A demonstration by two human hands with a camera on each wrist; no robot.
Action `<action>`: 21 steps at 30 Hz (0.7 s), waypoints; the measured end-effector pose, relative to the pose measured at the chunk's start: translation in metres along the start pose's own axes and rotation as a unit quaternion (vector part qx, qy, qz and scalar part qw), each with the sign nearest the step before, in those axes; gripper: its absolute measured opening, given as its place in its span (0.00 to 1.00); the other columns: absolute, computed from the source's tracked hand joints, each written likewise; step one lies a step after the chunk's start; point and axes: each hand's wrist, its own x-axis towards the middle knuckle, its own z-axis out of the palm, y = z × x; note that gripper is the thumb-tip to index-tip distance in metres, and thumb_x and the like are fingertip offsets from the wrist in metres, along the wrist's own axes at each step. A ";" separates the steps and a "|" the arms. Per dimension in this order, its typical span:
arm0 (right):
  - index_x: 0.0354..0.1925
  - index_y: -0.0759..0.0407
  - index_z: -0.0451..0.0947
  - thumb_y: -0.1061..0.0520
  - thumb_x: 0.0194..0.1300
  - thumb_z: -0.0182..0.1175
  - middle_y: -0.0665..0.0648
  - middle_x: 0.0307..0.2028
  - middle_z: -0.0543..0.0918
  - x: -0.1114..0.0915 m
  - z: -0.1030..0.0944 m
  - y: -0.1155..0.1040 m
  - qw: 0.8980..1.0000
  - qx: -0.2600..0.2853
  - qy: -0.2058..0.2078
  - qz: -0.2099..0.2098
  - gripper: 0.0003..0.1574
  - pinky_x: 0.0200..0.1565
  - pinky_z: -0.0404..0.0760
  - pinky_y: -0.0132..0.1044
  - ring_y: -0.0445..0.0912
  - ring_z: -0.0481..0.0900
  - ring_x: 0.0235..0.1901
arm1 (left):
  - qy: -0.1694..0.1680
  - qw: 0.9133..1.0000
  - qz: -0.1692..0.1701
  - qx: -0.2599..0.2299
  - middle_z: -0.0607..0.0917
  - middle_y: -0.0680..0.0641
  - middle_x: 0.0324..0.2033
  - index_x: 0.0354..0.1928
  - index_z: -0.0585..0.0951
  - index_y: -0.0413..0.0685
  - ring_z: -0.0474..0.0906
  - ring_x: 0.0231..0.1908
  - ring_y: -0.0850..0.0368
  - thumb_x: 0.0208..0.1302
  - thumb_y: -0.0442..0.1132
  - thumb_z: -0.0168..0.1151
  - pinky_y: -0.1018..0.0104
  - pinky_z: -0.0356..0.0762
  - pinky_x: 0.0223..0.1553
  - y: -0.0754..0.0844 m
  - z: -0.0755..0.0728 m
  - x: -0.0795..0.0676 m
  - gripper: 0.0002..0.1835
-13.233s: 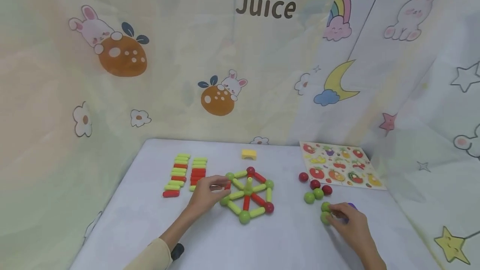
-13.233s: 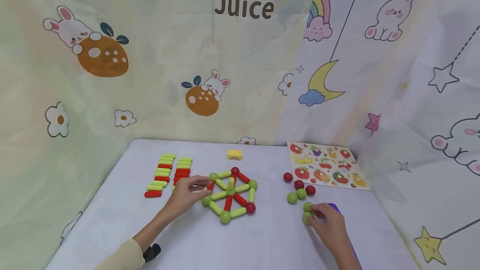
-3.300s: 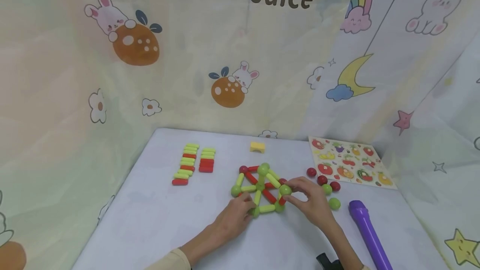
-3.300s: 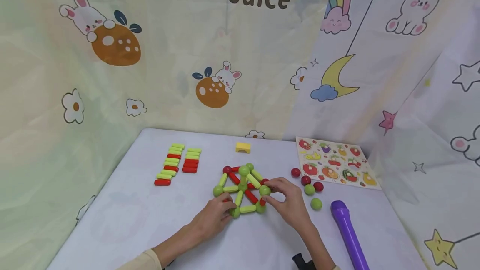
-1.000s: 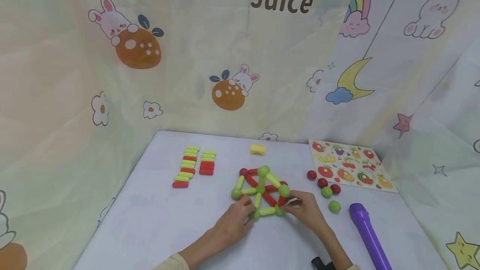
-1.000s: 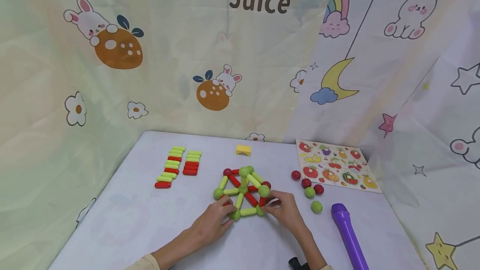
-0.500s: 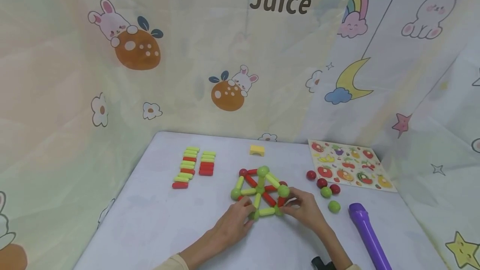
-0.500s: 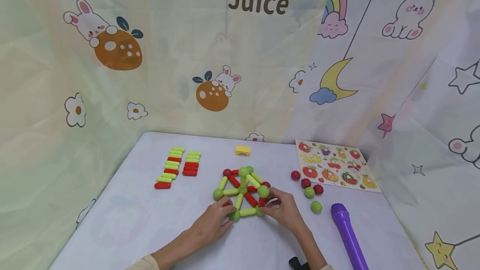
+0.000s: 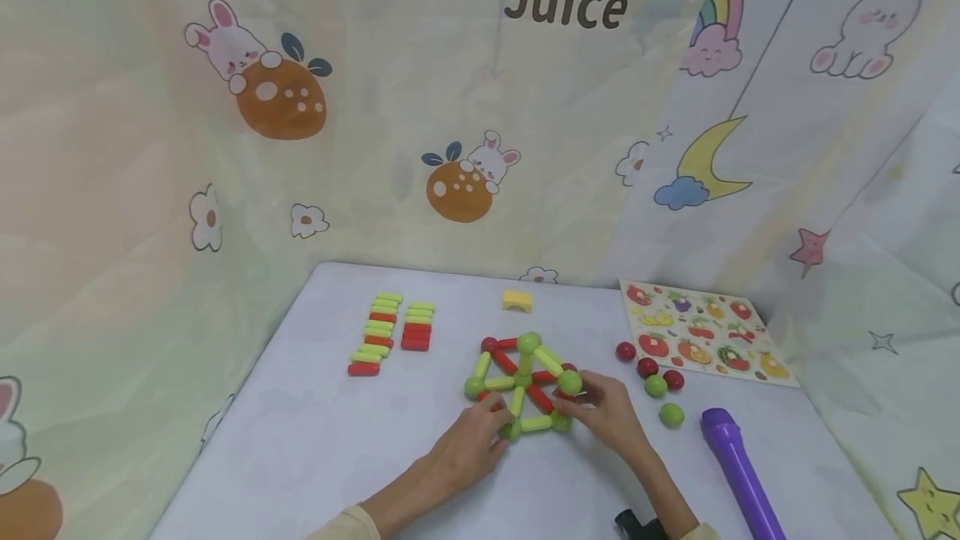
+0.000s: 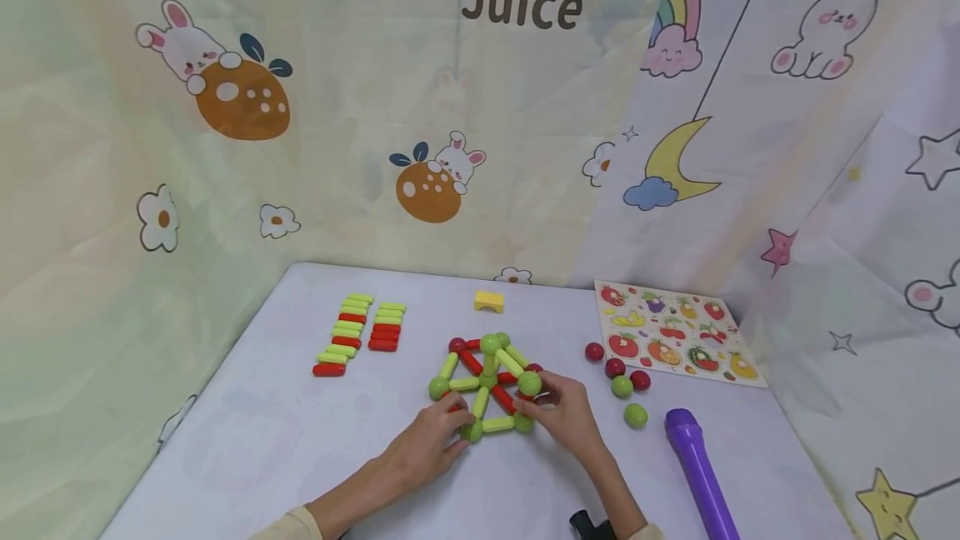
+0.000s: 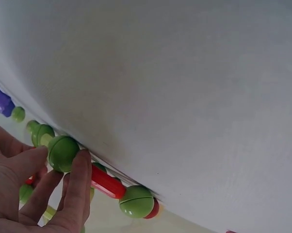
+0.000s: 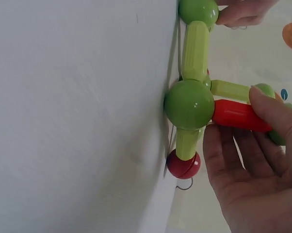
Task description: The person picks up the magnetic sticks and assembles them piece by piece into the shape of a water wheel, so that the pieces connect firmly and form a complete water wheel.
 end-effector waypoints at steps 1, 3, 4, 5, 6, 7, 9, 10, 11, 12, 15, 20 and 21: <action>0.53 0.57 0.88 0.58 0.65 0.79 0.50 0.46 0.92 0.000 0.000 0.000 1.000 0.003 0.000 0.002 0.19 0.49 0.86 0.28 0.45 0.89 0.47 | -0.001 1.000 -0.001 -0.001 0.81 0.53 0.45 0.53 0.89 0.44 0.76 0.40 0.70 0.64 0.33 0.79 0.76 0.82 0.45 0.000 0.000 0.000 0.15; 0.51 0.58 0.88 0.59 0.64 0.79 0.49 0.44 0.92 -0.001 0.000 0.001 1.000 0.011 0.001 0.006 0.17 0.49 0.86 0.28 0.44 0.89 0.45 | -0.002 1.000 -0.002 -0.002 0.81 0.53 0.46 0.53 0.89 0.44 0.76 0.40 0.70 0.65 0.34 0.79 0.76 0.82 0.44 0.000 0.001 0.000 0.15; 0.51 0.58 0.88 0.59 0.64 0.79 0.49 0.44 0.92 -0.002 0.000 0.002 1.000 0.016 0.001 0.007 0.17 0.50 0.86 0.28 0.44 0.89 0.45 | -0.003 1.000 -0.003 -0.002 0.80 0.53 0.46 0.53 0.89 0.44 0.76 0.40 0.70 0.65 0.34 0.79 0.76 0.82 0.44 0.000 0.000 0.000 0.15; 0.51 0.59 0.88 0.60 0.64 0.78 0.50 0.44 0.92 -0.002 0.000 0.003 1.000 0.020 0.002 0.003 0.17 0.50 0.86 0.29 0.44 0.89 0.45 | -0.003 1.000 -0.004 -0.003 0.80 0.53 0.46 0.53 0.89 0.45 0.76 0.39 0.70 0.65 0.34 0.79 0.76 0.82 0.44 0.000 0.000 0.000 0.15; 0.51 0.60 0.88 0.61 0.64 0.78 0.50 0.44 0.92 -0.003 0.000 0.003 1.000 0.025 0.002 0.002 0.17 0.51 0.86 0.29 0.44 0.89 0.46 | -0.004 1.000 -0.005 -0.003 0.80 0.54 0.46 0.53 0.89 0.45 0.76 0.39 0.70 0.65 0.34 0.79 0.76 0.82 0.44 0.000 0.000 0.000 0.16; 0.51 0.60 0.88 0.61 0.64 0.78 0.51 0.44 0.92 -0.003 0.000 0.004 1.000 0.031 0.002 0.001 0.17 0.51 0.86 0.29 0.44 0.89 0.46 | -0.004 1.000 -0.006 -0.003 0.80 0.54 0.46 0.53 0.89 0.45 0.76 0.39 0.70 0.65 0.34 0.79 0.76 0.82 0.44 0.000 -0.001 0.000 0.16; 0.51 0.61 0.88 0.62 0.64 0.78 0.51 0.45 0.92 -0.004 0.000 0.005 0.999 0.041 0.001 -0.003 0.17 0.52 0.86 0.30 0.43 0.89 0.47 | -0.005 1.000 -0.007 -0.004 0.80 0.54 0.46 0.53 0.89 0.45 0.76 0.39 0.70 0.65 0.34 0.79 0.76 0.82 0.44 0.001 -0.001 0.001 0.16; 0.52 0.61 0.88 0.62 0.65 0.77 0.52 0.45 0.92 -0.004 -0.001 0.006 0.999 0.046 -0.001 -0.005 0.17 0.53 0.86 0.30 0.43 0.89 0.47 | -0.004 1.000 -0.007 -0.003 0.80 0.54 0.46 0.54 0.89 0.45 0.76 0.39 0.70 0.64 0.34 0.79 0.76 0.82 0.44 0.001 -0.001 0.001 0.16; 0.52 0.62 0.88 0.62 0.65 0.77 0.52 0.45 0.92 -0.005 -0.001 0.006 0.999 0.050 -0.002 -0.007 0.17 0.53 0.86 0.30 0.42 0.89 0.47 | -0.004 1.000 -0.007 -0.003 0.80 0.54 0.46 0.54 0.89 0.45 0.76 0.39 0.70 0.64 0.34 0.79 0.76 0.82 0.44 0.001 -0.001 0.001 0.16; 0.52 0.62 0.88 0.63 0.65 0.77 0.52 0.45 0.92 -0.005 -0.001 0.006 0.998 0.056 -0.004 -0.005 0.17 0.53 0.86 0.29 0.42 0.89 0.47 | -0.004 1.000 -0.007 -0.001 0.80 0.53 0.46 0.54 0.89 0.45 0.76 0.39 0.70 0.64 0.34 0.79 0.77 0.82 0.44 0.001 -0.001 0.001 0.17; 0.52 0.63 0.87 0.63 0.65 0.77 0.53 0.45 0.92 -0.006 -0.001 0.007 0.998 0.065 -0.008 -0.004 0.18 0.54 0.85 0.28 0.39 0.89 0.48 | -0.003 1.000 -0.008 0.004 0.80 0.53 0.46 0.54 0.89 0.45 0.77 0.40 0.70 0.64 0.33 0.79 0.77 0.82 0.44 0.001 0.000 0.001 0.17; 0.54 0.63 0.87 0.62 0.66 0.77 0.54 0.47 0.92 -0.007 -0.003 0.006 0.998 0.068 -0.014 0.003 0.19 0.55 0.85 0.28 0.41 0.89 0.49 | 0.003 1.000 -0.008 0.009 0.80 0.54 0.45 0.52 0.89 0.45 0.78 0.40 0.70 0.63 0.30 0.79 0.77 0.82 0.43 0.002 0.003 0.001 0.16; 0.55 0.63 0.87 0.61 0.65 0.77 0.54 0.48 0.92 -0.007 -0.004 0.006 0.998 0.064 -0.015 0.002 0.20 0.55 0.85 0.29 0.42 0.89 0.50 | 0.003 1.000 -0.008 0.010 0.80 0.54 0.45 0.52 0.89 0.46 0.78 0.40 0.70 0.62 0.29 0.79 0.77 0.82 0.43 0.002 0.003 0.002 0.16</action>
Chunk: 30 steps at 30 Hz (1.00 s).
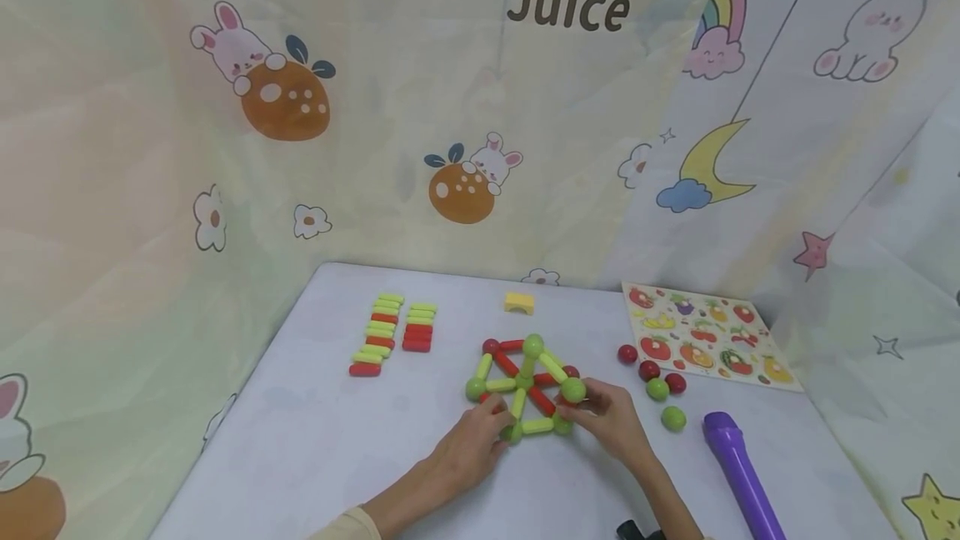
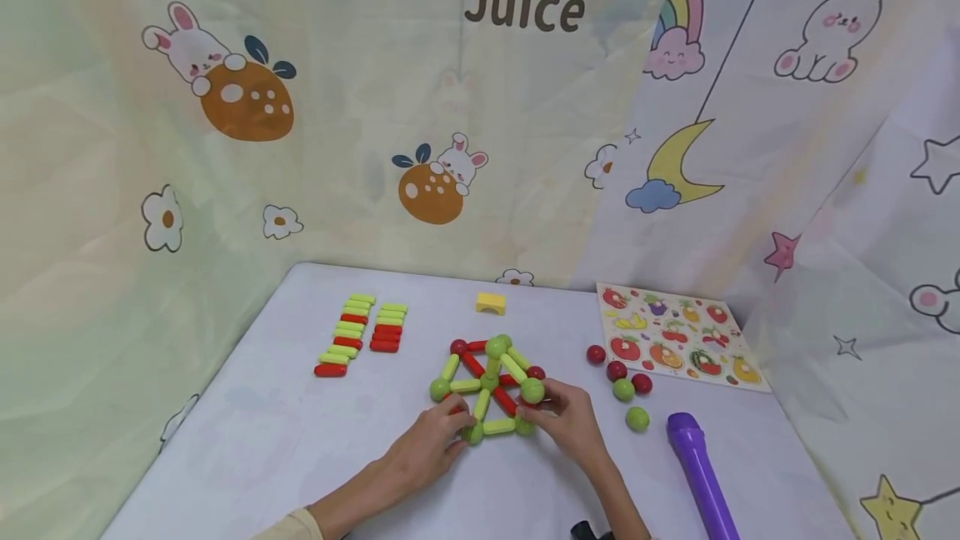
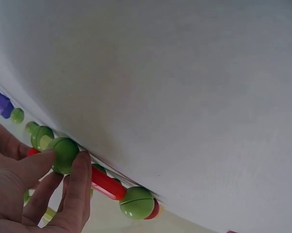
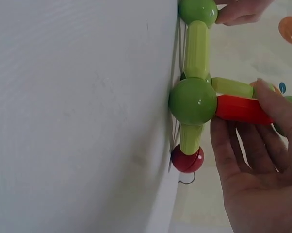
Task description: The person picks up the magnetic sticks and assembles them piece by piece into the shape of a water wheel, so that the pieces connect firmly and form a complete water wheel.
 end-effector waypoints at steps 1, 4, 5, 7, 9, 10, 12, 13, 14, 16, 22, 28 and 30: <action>0.56 0.62 0.87 0.60 0.65 0.78 0.54 0.49 0.92 -0.001 -0.001 0.000 1.000 -0.004 0.002 0.000 0.22 0.55 0.86 0.30 0.44 0.88 0.51 | 0.001 1.000 0.001 -0.001 0.79 0.54 0.44 0.51 0.89 0.45 0.78 0.40 0.70 0.63 0.29 0.78 0.77 0.82 0.43 0.000 0.001 0.000 0.16; 0.57 0.58 0.87 0.58 0.62 0.80 0.52 0.48 0.91 -0.005 -0.005 0.002 0.999 -0.035 0.019 0.008 0.25 0.54 0.87 0.32 0.48 0.87 0.52 | 0.002 1.000 0.001 -0.003 0.79 0.55 0.42 0.50 0.89 0.45 0.77 0.38 0.71 0.64 0.28 0.77 0.79 0.81 0.42 0.001 0.001 0.002 0.14; 0.56 0.56 0.87 0.59 0.60 0.82 0.52 0.48 0.90 -0.007 -0.007 0.003 0.999 -0.045 0.024 0.010 0.26 0.53 0.87 0.32 0.47 0.86 0.51 | 0.001 1.000 0.001 -0.002 0.78 0.55 0.41 0.50 0.89 0.45 0.76 0.38 0.71 0.64 0.28 0.76 0.79 0.81 0.42 0.001 0.001 0.003 0.13; 0.52 0.55 0.87 0.59 0.57 0.83 0.50 0.45 0.89 -0.010 -0.009 0.007 0.997 -0.070 0.025 0.010 0.25 0.49 0.88 0.33 0.46 0.85 0.47 | -0.001 1.000 0.000 -0.001 0.78 0.55 0.40 0.49 0.89 0.45 0.75 0.37 0.71 0.65 0.28 0.76 0.79 0.80 0.41 0.002 0.000 0.005 0.12; 0.49 0.55 0.87 0.61 0.55 0.84 0.50 0.41 0.88 -0.012 -0.010 0.011 0.996 -0.086 0.013 0.001 0.23 0.45 0.88 0.33 0.44 0.84 0.42 | -0.005 1.000 -0.002 0.005 0.78 0.55 0.39 0.48 0.89 0.45 0.74 0.36 0.70 0.65 0.28 0.76 0.78 0.80 0.41 0.003 -0.002 0.006 0.11; 0.47 0.56 0.88 0.62 0.55 0.83 0.50 0.40 0.87 -0.012 -0.010 0.012 0.996 -0.093 0.004 -0.009 0.22 0.43 0.88 0.32 0.43 0.84 0.40 | -0.007 1.000 -0.002 0.007 0.78 0.55 0.39 0.47 0.89 0.45 0.74 0.36 0.70 0.65 0.28 0.76 0.78 0.80 0.41 0.004 -0.002 0.007 0.11; 0.45 0.57 0.88 0.63 0.57 0.82 0.51 0.39 0.88 -0.010 -0.010 0.015 0.995 -0.097 -0.015 -0.026 0.18 0.41 0.88 0.32 0.41 0.85 0.37 | -0.011 1.000 -0.005 0.011 0.78 0.54 0.39 0.47 0.89 0.44 0.74 0.36 0.69 0.65 0.28 0.76 0.78 0.80 0.41 0.004 -0.003 0.008 0.10; 0.45 0.57 0.88 0.63 0.57 0.82 0.52 0.39 0.88 -0.009 -0.010 0.016 0.995 -0.097 -0.021 -0.033 0.17 0.40 0.88 0.31 0.41 0.85 0.37 | -0.012 1.000 -0.006 0.012 0.78 0.54 0.39 0.47 0.90 0.44 0.74 0.36 0.69 0.65 0.28 0.76 0.78 0.81 0.41 0.004 -0.004 0.009 0.11; 0.44 0.57 0.89 0.63 0.58 0.81 0.52 0.39 0.88 -0.008 -0.010 0.016 0.994 -0.095 -0.025 -0.038 0.16 0.40 0.88 0.31 0.41 0.86 0.37 | -0.013 1.000 -0.007 0.012 0.78 0.54 0.39 0.47 0.90 0.44 0.74 0.36 0.69 0.65 0.28 0.76 0.78 0.81 0.41 0.004 -0.003 0.009 0.11; 0.44 0.57 0.88 0.63 0.59 0.80 0.52 0.39 0.88 -0.005 -0.011 0.018 0.994 -0.099 -0.030 -0.042 0.15 0.40 0.88 0.30 0.42 0.87 0.38 | -0.014 1.000 -0.007 0.010 0.79 0.54 0.40 0.49 0.90 0.43 0.75 0.37 0.69 0.65 0.28 0.76 0.78 0.81 0.42 0.005 -0.002 0.010 0.11; 0.45 0.57 0.88 0.64 0.61 0.79 0.52 0.40 0.90 0.005 -0.016 0.023 0.993 -0.109 -0.037 -0.026 0.14 0.43 0.89 0.33 0.48 0.88 0.41 | -0.009 1.000 0.010 0.000 0.79 0.53 0.42 0.51 0.91 0.41 0.78 0.41 0.68 0.65 0.26 0.75 0.79 0.81 0.44 0.007 0.004 0.011 0.14; 0.48 0.59 0.88 0.65 0.63 0.77 0.54 0.43 0.91 0.011 -0.017 0.023 0.993 -0.110 -0.034 -0.007 0.15 0.45 0.91 0.37 0.50 0.88 0.43 | -0.032 0.999 0.022 -0.031 0.84 0.54 0.47 0.56 0.90 0.46 0.81 0.46 0.68 0.68 0.34 0.76 0.74 0.83 0.50 -0.006 -0.013 0.011 0.15; 0.48 0.59 0.88 0.65 0.63 0.77 0.54 0.43 0.91 0.012 -0.019 0.022 0.993 -0.110 -0.034 -0.006 0.15 0.45 0.91 0.37 0.50 0.88 0.43 | -0.019 0.999 0.015 -0.021 0.87 0.52 0.47 0.56 0.89 0.46 0.83 0.47 0.65 0.68 0.37 0.77 0.72 0.85 0.50 -0.023 -0.030 0.013 0.16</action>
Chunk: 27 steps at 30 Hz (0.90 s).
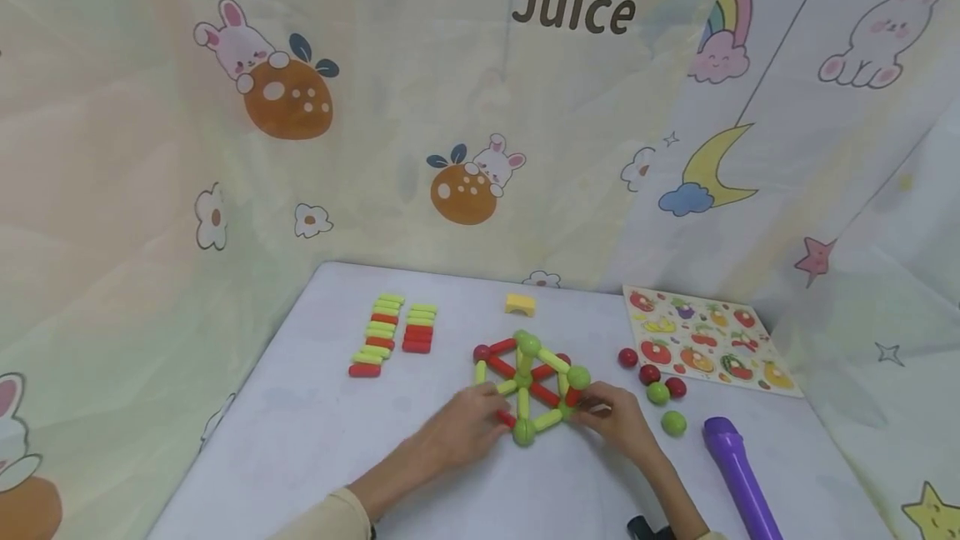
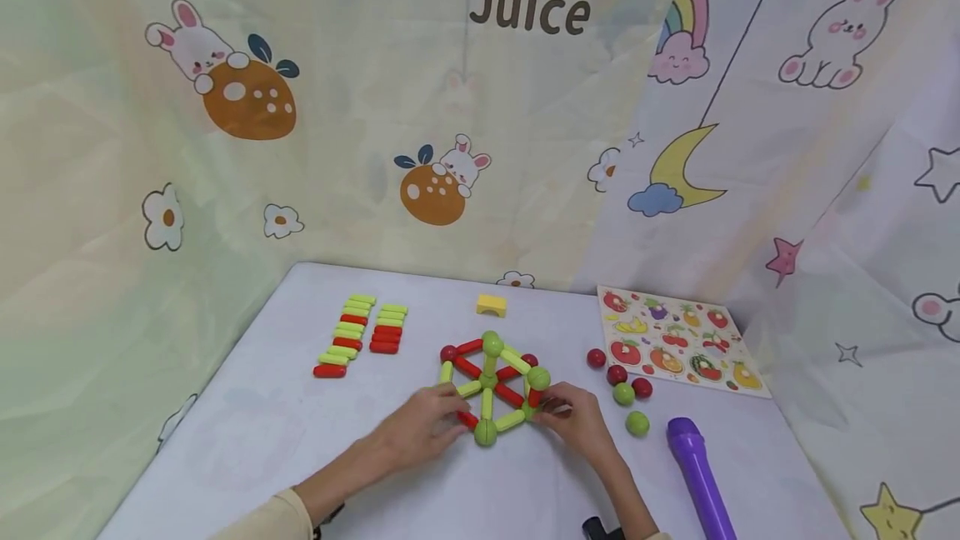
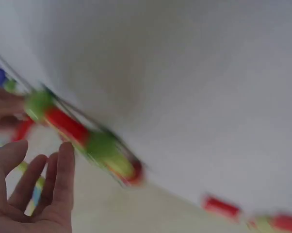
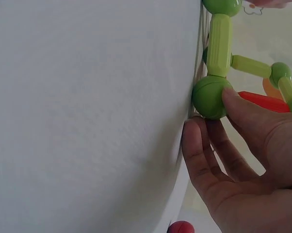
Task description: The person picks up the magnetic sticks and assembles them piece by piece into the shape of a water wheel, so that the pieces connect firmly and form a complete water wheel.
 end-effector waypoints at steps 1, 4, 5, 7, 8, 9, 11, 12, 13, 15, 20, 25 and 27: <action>0.48 0.59 0.88 0.65 0.63 0.77 0.55 0.43 0.91 0.000 0.000 0.000 1.000 0.001 0.002 0.001 0.15 0.45 0.91 0.38 0.50 0.89 0.43 | 0.015 1.000 -0.011 0.012 0.88 0.51 0.48 0.56 0.89 0.46 0.84 0.48 0.62 0.68 0.38 0.77 0.70 0.86 0.50 -0.010 -0.010 0.000 0.16; 0.48 0.58 0.88 0.65 0.62 0.78 0.54 0.43 0.91 0.000 -0.001 -0.001 1.000 0.001 0.011 0.007 0.15 0.45 0.91 0.39 0.50 0.88 0.43 | 0.065 0.992 -0.066 0.087 0.88 0.44 0.50 0.54 0.88 0.42 0.86 0.51 0.51 0.65 0.34 0.78 0.60 0.88 0.53 -0.045 -0.041 0.003 0.16; 0.48 0.58 0.88 0.65 0.62 0.78 0.54 0.43 0.91 0.000 -0.001 -0.001 1.000 0.001 0.013 0.008 0.15 0.45 0.91 0.39 0.50 0.88 0.43 | 0.074 0.987 -0.087 0.112 0.88 0.43 0.49 0.52 0.88 0.41 0.86 0.52 0.49 0.65 0.32 0.78 0.58 0.88 0.53 -0.056 -0.049 0.005 0.15; 0.48 0.58 0.88 0.65 0.62 0.78 0.54 0.43 0.91 0.000 -0.001 -0.001 1.000 0.004 0.017 0.011 0.16 0.45 0.91 0.39 0.49 0.88 0.43 | 0.081 0.979 -0.117 0.148 0.88 0.41 0.47 0.48 0.88 0.39 0.85 0.50 0.47 0.66 0.28 0.75 0.56 0.88 0.53 -0.076 -0.061 0.007 0.11; 0.48 0.59 0.88 0.65 0.62 0.78 0.55 0.43 0.91 -0.001 0.000 0.000 1.000 0.004 0.016 0.010 0.16 0.45 0.91 0.39 0.49 0.88 0.43 | 0.078 0.976 -0.123 0.164 0.88 0.41 0.46 0.47 0.88 0.38 0.84 0.48 0.47 0.66 0.26 0.74 0.56 0.88 0.52 -0.085 -0.064 0.008 0.09; 0.49 0.59 0.88 0.66 0.63 0.78 0.55 0.44 0.91 -0.001 0.000 0.000 1.000 0.007 0.014 0.008 0.16 0.45 0.91 0.38 0.50 0.88 0.43 | 0.073 0.974 -0.124 0.177 0.88 0.41 0.44 0.45 0.88 0.38 0.83 0.46 0.48 0.67 0.25 0.72 0.57 0.87 0.50 -0.093 -0.066 0.008 0.07; 0.49 0.60 0.88 0.66 0.63 0.77 0.57 0.45 0.91 -0.001 0.001 0.000 1.000 0.013 0.008 0.003 0.16 0.45 0.91 0.38 0.51 0.89 0.44 | 0.064 0.972 -0.118 0.195 0.87 0.42 0.40 0.43 0.87 0.38 0.81 0.42 0.50 0.68 0.25 0.71 0.59 0.86 0.47 -0.103 -0.068 0.008 0.05; 0.49 0.60 0.87 0.66 0.63 0.77 0.57 0.45 0.91 -0.001 0.001 0.000 1.000 0.016 0.005 -0.001 0.16 0.45 0.90 0.37 0.51 0.89 0.44 | 0.061 0.971 -0.114 0.201 0.87 0.43 0.40 0.42 0.87 0.38 0.80 0.41 0.50 0.68 0.25 0.71 0.60 0.86 0.46 -0.107 -0.068 0.007 0.05; 0.50 0.60 0.87 0.66 0.63 0.77 0.58 0.45 0.91 -0.001 0.002 0.001 1.000 0.018 0.002 -0.005 0.16 0.45 0.90 0.37 0.52 0.89 0.44 | 0.058 0.970 -0.108 0.210 0.86 0.43 0.40 0.43 0.87 0.39 0.80 0.41 0.50 0.67 0.25 0.72 0.60 0.86 0.46 -0.110 -0.066 0.007 0.05; 0.49 0.60 0.87 0.66 0.63 0.77 0.58 0.45 0.91 -0.002 0.002 0.001 1.000 0.023 0.000 -0.009 0.16 0.45 0.91 0.37 0.52 0.89 0.45 | 0.056 0.969 -0.098 0.219 0.86 0.43 0.40 0.42 0.87 0.39 0.81 0.41 0.50 0.66 0.26 0.74 0.60 0.87 0.46 -0.112 -0.063 0.006 0.06; 0.49 0.59 0.88 0.66 0.63 0.77 0.57 0.45 0.91 -0.002 0.002 0.002 1.000 0.022 0.004 -0.009 0.16 0.45 0.91 0.38 0.52 0.89 0.45 | 0.063 0.972 -0.111 0.196 0.86 0.41 0.45 0.46 0.87 0.39 0.82 0.45 0.49 0.64 0.29 0.78 0.58 0.89 0.50 -0.111 -0.052 0.007 0.10; 0.49 0.60 0.87 0.66 0.63 0.77 0.58 0.45 0.91 -0.003 0.002 0.002 1.000 0.024 0.008 -0.002 0.16 0.46 0.91 0.39 0.53 0.89 0.45 | 0.103 0.977 -0.172 0.077 0.88 0.43 0.41 0.48 0.89 0.39 0.81 0.43 0.51 0.64 0.29 0.77 0.60 0.89 0.44 -0.094 -0.045 0.007 0.11; 0.49 0.60 0.87 0.65 0.64 0.77 0.57 0.45 0.91 -0.005 0.002 0.001 1.000 0.024 0.005 0.004 0.16 0.46 0.91 0.38 0.53 0.89 0.45 | 0.123 0.973 -0.195 0.002 0.88 0.46 0.39 0.48 0.90 0.41 0.81 0.40 0.54 0.64 0.30 0.78 0.61 0.88 0.42 -0.074 -0.046 0.007 0.12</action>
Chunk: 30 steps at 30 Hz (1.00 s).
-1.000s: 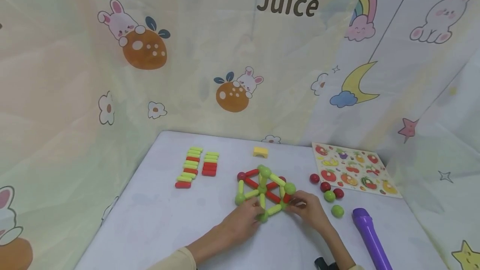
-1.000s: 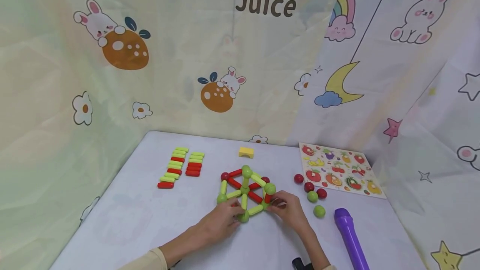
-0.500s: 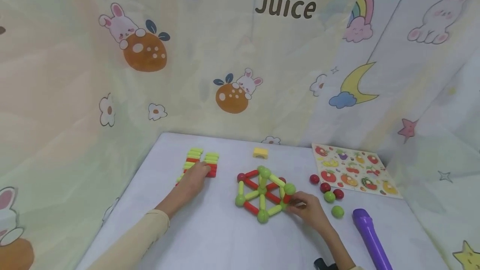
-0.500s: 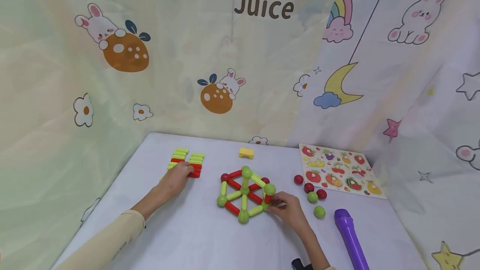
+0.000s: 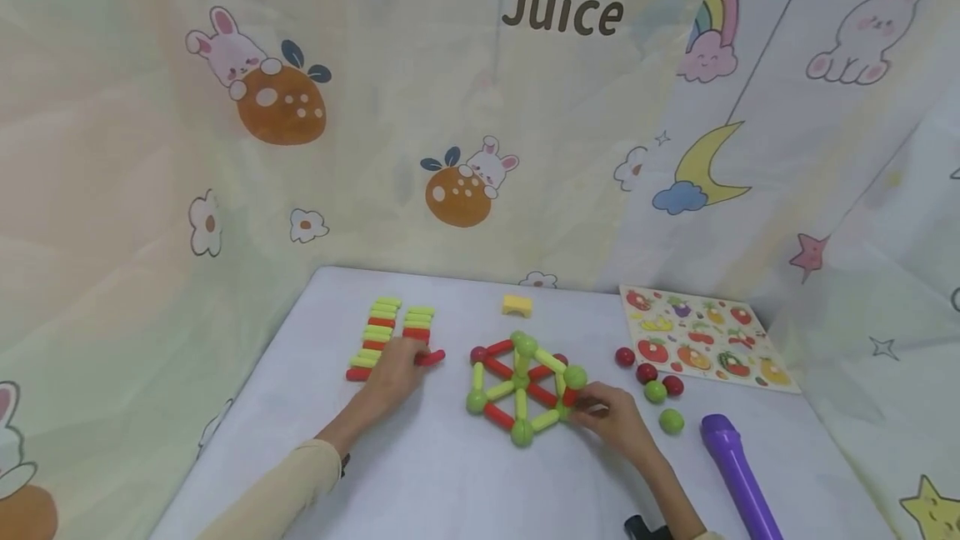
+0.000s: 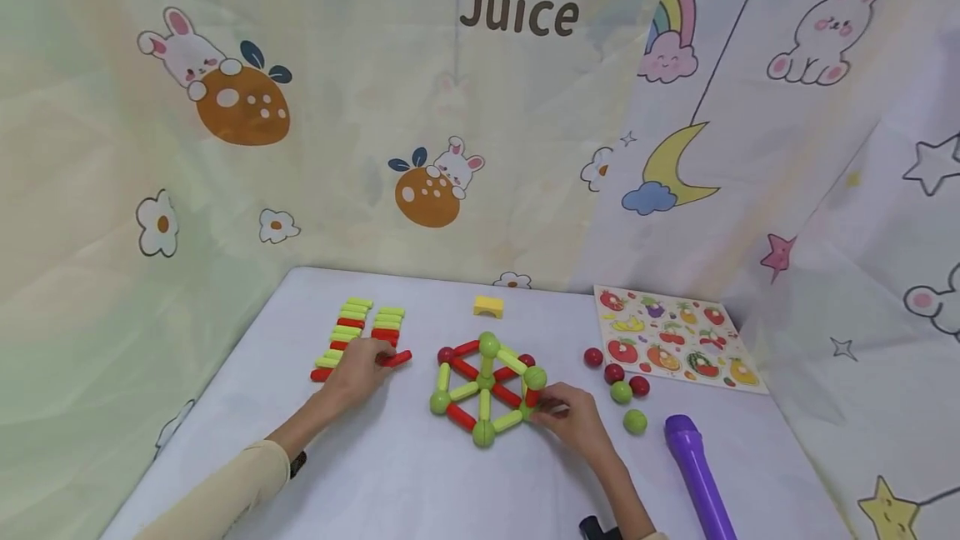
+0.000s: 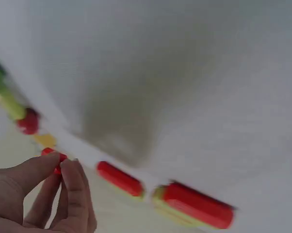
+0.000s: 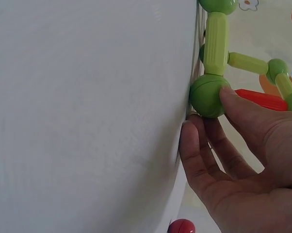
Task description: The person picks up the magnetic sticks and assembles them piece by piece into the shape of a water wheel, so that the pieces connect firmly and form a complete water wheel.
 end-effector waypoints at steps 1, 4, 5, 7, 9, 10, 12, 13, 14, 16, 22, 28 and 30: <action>0.49 0.60 0.87 0.65 0.64 0.77 0.57 0.45 0.91 -0.001 0.000 0.000 1.000 0.000 0.000 0.003 0.16 0.46 0.91 0.38 0.52 0.89 0.45 | 0.000 0.999 -0.011 -0.042 0.89 0.47 0.39 0.49 0.90 0.42 0.82 0.40 0.55 0.64 0.30 0.78 0.61 0.89 0.41 0.012 -0.001 -0.004 0.12; 0.49 0.60 0.88 0.65 0.63 0.77 0.57 0.45 0.91 -0.004 -0.001 0.000 1.000 0.000 0.001 0.006 0.16 0.45 0.91 0.38 0.52 0.89 0.45 | -0.020 0.987 -0.022 -0.161 0.90 0.49 0.38 0.49 0.91 0.44 0.84 0.38 0.56 0.64 0.33 0.79 0.62 0.89 0.40 0.052 -0.001 -0.015 0.12; 0.49 0.60 0.88 0.66 0.63 0.77 0.58 0.45 0.91 -0.005 -0.001 0.000 1.000 0.001 0.002 0.006 0.16 0.45 0.91 0.38 0.52 0.89 0.45 | -0.035 0.980 -0.024 -0.194 0.90 0.50 0.38 0.48 0.91 0.44 0.85 0.37 0.56 0.64 0.34 0.79 0.62 0.89 0.39 0.064 0.000 -0.018 0.11; 0.49 0.60 0.88 0.66 0.63 0.77 0.58 0.46 0.91 -0.005 -0.001 0.001 1.000 0.004 0.004 0.003 0.16 0.45 0.91 0.39 0.53 0.89 0.45 | -0.069 0.965 -0.039 -0.251 0.90 0.50 0.37 0.47 0.91 0.44 0.85 0.36 0.56 0.64 0.36 0.79 0.63 0.89 0.38 0.083 0.006 -0.021 0.11; 0.50 0.60 0.88 0.66 0.63 0.77 0.59 0.46 0.91 -0.004 -0.001 0.001 1.000 0.006 0.004 -0.003 0.16 0.46 0.91 0.39 0.54 0.89 0.46 | -0.090 0.951 -0.064 -0.288 0.89 0.50 0.36 0.46 0.90 0.44 0.85 0.35 0.56 0.65 0.37 0.78 0.62 0.89 0.39 0.096 0.012 -0.024 0.10; 0.50 0.60 0.88 0.66 0.63 0.77 0.59 0.47 0.91 -0.004 0.000 0.002 1.000 0.005 0.003 -0.006 0.16 0.46 0.91 0.39 0.54 0.89 0.46 | -0.095 0.946 -0.079 -0.299 0.88 0.50 0.36 0.45 0.90 0.44 0.85 0.35 0.56 0.65 0.38 0.78 0.62 0.89 0.40 0.100 0.015 -0.024 0.10; 0.50 0.59 0.88 0.65 0.63 0.77 0.58 0.47 0.91 -0.002 0.000 0.002 1.000 0.003 0.003 -0.010 0.16 0.46 0.91 0.38 0.53 0.89 0.46 | -0.095 0.938 -0.106 -0.315 0.88 0.50 0.36 0.45 0.89 0.45 0.86 0.36 0.56 0.65 0.39 0.78 0.60 0.90 0.42 0.106 0.021 -0.024 0.10; 0.50 0.59 0.88 0.65 0.63 0.77 0.58 0.47 0.91 -0.001 0.001 0.003 1.000 0.000 0.004 -0.013 0.16 0.46 0.91 0.38 0.53 0.89 0.46 | -0.091 0.937 -0.113 -0.319 0.87 0.50 0.37 0.45 0.88 0.45 0.86 0.36 0.56 0.65 0.40 0.78 0.60 0.90 0.43 0.108 0.023 -0.023 0.10; 0.50 0.59 0.88 0.65 0.63 0.77 0.58 0.47 0.91 0.000 0.001 0.003 1.000 -0.001 0.005 -0.015 0.16 0.46 0.91 0.38 0.53 0.89 0.46 | -0.087 0.935 -0.119 -0.324 0.87 0.50 0.37 0.45 0.88 0.45 0.86 0.37 0.56 0.66 0.40 0.78 0.58 0.90 0.45 0.110 0.026 -0.023 0.11; 0.50 0.59 0.88 0.65 0.63 0.77 0.57 0.46 0.91 0.001 0.001 0.003 1.000 -0.005 0.007 -0.017 0.16 0.45 0.91 0.38 0.52 0.89 0.45 | -0.081 0.932 -0.120 -0.331 0.87 0.49 0.38 0.46 0.87 0.45 0.85 0.38 0.56 0.66 0.41 0.78 0.57 0.90 0.46 0.112 0.030 -0.021 0.12; 0.49 0.59 0.88 0.65 0.62 0.78 0.57 0.46 0.91 0.001 0.001 0.004 1.000 -0.007 0.009 -0.017 0.16 0.45 0.91 0.37 0.51 0.89 0.45 | -0.092 0.913 -0.116 -0.381 0.87 0.46 0.39 0.46 0.85 0.42 0.90 0.39 0.57 0.66 0.41 0.79 0.57 0.90 0.49 0.119 0.038 -0.019 0.14; 0.50 0.57 0.88 0.64 0.63 0.78 0.55 0.46 0.91 0.002 0.000 0.003 1.000 -0.007 0.005 -0.011 0.17 0.46 0.91 0.38 0.50 0.89 0.45 | -0.084 0.919 -0.110 -0.370 0.87 0.47 0.38 0.46 0.84 0.41 0.90 0.37 0.58 0.67 0.42 0.79 0.63 0.89 0.44 0.123 0.038 -0.021 0.15; 0.51 0.57 0.88 0.63 0.63 0.78 0.55 0.46 0.91 0.001 -0.005 0.003 1.000 -0.008 0.004 -0.009 0.17 0.46 0.90 0.36 0.51 0.89 0.46 | -0.089 0.920 -0.111 -0.366 0.87 0.47 0.38 0.47 0.84 0.42 0.90 0.38 0.57 0.67 0.43 0.78 0.62 0.89 0.44 0.123 0.038 -0.021 0.16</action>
